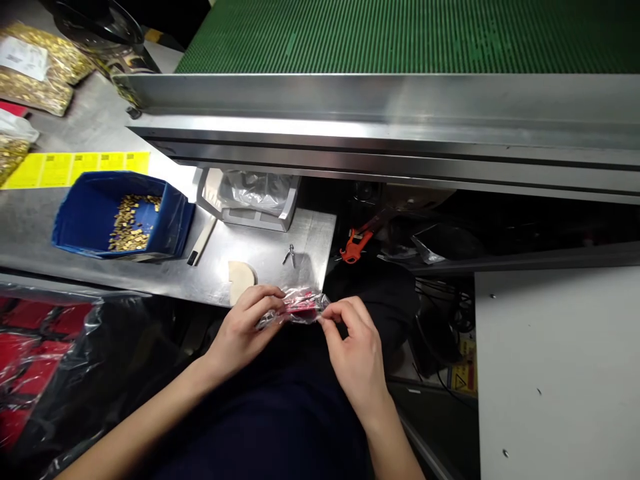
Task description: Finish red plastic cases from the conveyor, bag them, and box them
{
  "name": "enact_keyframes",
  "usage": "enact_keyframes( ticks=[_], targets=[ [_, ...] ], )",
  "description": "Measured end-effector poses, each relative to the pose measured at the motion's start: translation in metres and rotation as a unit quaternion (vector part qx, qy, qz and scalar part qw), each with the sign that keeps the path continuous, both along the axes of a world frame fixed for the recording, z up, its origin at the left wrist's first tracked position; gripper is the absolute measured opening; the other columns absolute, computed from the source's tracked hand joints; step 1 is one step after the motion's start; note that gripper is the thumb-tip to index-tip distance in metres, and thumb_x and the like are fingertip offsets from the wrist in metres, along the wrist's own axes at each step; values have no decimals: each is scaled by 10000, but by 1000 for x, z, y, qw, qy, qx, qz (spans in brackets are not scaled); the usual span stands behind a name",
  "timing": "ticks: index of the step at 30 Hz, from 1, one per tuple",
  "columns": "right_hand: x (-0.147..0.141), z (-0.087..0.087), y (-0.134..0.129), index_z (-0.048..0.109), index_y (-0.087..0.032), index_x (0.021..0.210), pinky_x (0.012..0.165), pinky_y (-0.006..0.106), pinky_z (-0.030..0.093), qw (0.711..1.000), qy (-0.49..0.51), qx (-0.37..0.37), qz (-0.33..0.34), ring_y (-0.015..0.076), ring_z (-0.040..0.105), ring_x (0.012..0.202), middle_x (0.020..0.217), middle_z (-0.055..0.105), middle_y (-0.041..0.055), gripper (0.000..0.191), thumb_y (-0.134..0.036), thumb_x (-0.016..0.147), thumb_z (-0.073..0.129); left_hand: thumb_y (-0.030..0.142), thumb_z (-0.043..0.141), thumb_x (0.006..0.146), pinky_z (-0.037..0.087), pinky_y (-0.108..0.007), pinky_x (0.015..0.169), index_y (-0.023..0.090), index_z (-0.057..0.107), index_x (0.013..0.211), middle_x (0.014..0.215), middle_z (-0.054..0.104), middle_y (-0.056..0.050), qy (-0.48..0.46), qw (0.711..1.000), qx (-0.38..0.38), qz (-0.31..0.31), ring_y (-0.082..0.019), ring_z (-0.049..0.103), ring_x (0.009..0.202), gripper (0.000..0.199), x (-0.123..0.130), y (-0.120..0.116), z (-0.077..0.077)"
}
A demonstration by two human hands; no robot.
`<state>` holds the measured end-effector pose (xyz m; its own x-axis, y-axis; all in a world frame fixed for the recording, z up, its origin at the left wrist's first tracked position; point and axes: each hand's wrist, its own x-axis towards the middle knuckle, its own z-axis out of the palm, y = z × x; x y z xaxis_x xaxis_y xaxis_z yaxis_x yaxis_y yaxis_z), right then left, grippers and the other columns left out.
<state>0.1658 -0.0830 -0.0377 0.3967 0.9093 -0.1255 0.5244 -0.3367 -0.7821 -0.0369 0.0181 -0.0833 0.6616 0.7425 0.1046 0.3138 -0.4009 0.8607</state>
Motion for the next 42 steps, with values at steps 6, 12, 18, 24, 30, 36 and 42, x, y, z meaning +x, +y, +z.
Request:
enact_keyframes(
  ticks=[6, 12, 18, 24, 30, 36, 42],
  targets=[
    [6, -4, 2, 652, -256, 958, 810, 334, 511, 998, 15, -24, 57, 239, 647, 1020, 1117, 680, 61, 111, -247, 1005, 551, 262, 611, 1001, 412, -545, 1167, 197, 629, 948, 1232, 738, -140, -133, 969, -204, 44, -312, 549, 1366, 86, 9, 5, -9],
    [-8, 8, 4, 628, -246, 975, 722, 264, 516, 979, 192, -52, 48, 162, 665, 752, 846, 683, -13, 55, -300, 981, 623, 359, 687, 945, 556, -298, 780, 182, 634, 953, 890, 715, -38, -122, 931, -334, 80, -188, 694, 834, 185, 16, 18, 3],
    [-14, 20, 11, 699, -252, 954, 820, 273, 515, 978, 178, -25, 104, 181, 676, 878, 924, 709, 1, 47, -263, 963, 654, 279, 685, 874, 477, -240, 635, 143, 679, 919, 760, 659, -9, -64, 855, -504, -103, -133, 590, 667, 144, 26, 37, 14],
    [-19, 3, 1, 678, -254, 913, 893, 310, 504, 986, 102, -82, 105, 222, 638, 1063, 1164, 641, 49, 70, -214, 953, 637, 270, 731, 829, 425, -228, 606, 186, 559, 1008, 755, 589, 50, -51, 867, -489, -88, -118, 527, 645, 263, 29, 11, 0],
    [-20, -27, -12, 650, -231, 863, 710, 265, 484, 978, 171, -112, 29, 159, 606, 760, 854, 640, 0, 85, -248, 945, 639, 386, 679, 921, 438, -264, 676, 164, 609, 894, 783, 590, 23, -21, 889, -447, -100, -143, 535, 702, 235, 26, 4, -13],
    [-17, -62, -14, 505, -238, 896, 538, 220, 471, 913, 363, -136, -126, 113, 530, 542, 621, 553, -81, 240, -318, 836, 723, 417, 784, 861, 492, -320, 837, 182, 705, 1072, 1008, 671, -47, -3, 919, -354, -175, -226, 629, 925, 326, 18, 5, -9],
    [-17, -60, -18, 533, -213, 1033, 634, 256, 564, 885, 430, -149, -103, 124, 630, 629, 734, 643, -25, 232, -380, 919, 647, 349, 531, 1039, 481, -312, 885, 197, 740, 983, 1059, 663, -66, 22, 953, -253, -166, -201, 640, 938, 264, 21, -8, -24]
  ],
)
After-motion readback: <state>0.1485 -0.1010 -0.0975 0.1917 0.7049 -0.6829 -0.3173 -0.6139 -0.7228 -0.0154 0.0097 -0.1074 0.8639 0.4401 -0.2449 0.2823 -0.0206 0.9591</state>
